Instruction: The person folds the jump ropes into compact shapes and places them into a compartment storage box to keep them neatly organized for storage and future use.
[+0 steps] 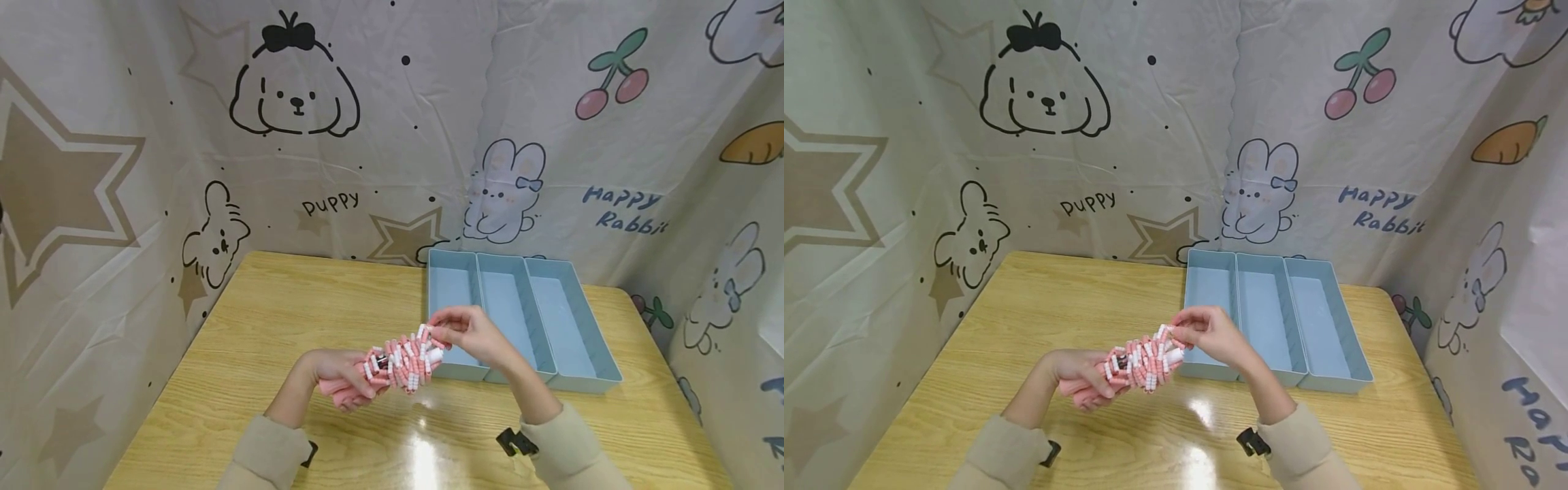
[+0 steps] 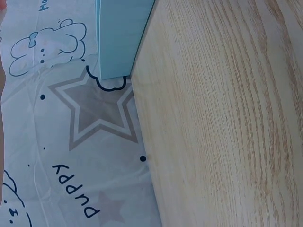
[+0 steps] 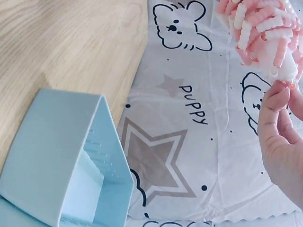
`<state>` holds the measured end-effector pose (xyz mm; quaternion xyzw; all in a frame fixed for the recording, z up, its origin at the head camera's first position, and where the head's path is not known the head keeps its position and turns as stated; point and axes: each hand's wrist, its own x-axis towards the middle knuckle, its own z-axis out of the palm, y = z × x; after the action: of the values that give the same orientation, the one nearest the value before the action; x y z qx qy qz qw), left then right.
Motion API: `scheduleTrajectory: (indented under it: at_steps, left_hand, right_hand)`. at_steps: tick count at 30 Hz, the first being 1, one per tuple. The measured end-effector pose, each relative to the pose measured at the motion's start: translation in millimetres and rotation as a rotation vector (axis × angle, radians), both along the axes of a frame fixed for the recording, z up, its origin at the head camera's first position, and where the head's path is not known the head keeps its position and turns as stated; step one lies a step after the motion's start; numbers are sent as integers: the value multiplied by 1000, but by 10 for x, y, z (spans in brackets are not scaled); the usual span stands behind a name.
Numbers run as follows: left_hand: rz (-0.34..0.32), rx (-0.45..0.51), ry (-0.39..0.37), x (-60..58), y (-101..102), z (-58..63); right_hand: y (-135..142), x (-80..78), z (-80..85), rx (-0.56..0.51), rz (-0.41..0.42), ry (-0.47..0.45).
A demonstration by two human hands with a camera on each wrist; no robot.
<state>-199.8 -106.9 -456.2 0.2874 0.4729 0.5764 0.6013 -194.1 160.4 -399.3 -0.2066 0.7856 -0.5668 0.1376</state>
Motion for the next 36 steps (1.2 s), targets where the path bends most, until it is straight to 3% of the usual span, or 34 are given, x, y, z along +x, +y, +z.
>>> scheduleTrajectory:
  at_steps: [9, 13, 22, 27, 36]
  left_hand:
    - [39, 12, -3, 19, -6, -5]
    - [63, 5, 22, 13, -24, -26]
    - [83, 8, 4, 7, -102, -74]
    - [89, 12, 8, 2, -123, -91]
    - [109, -12, 27, -13, -86, -101]
  right_hand:
    - [-81, 13, -20, 39, -115, -43]
    - [-83, 12, 1, 49, -124, -47]
    - [-31, 20, 20, 85, -2, -44]
    - [-39, 22, 15, 133, 69, 128]
    - [-125, 58, 31, 375, 126, 648]
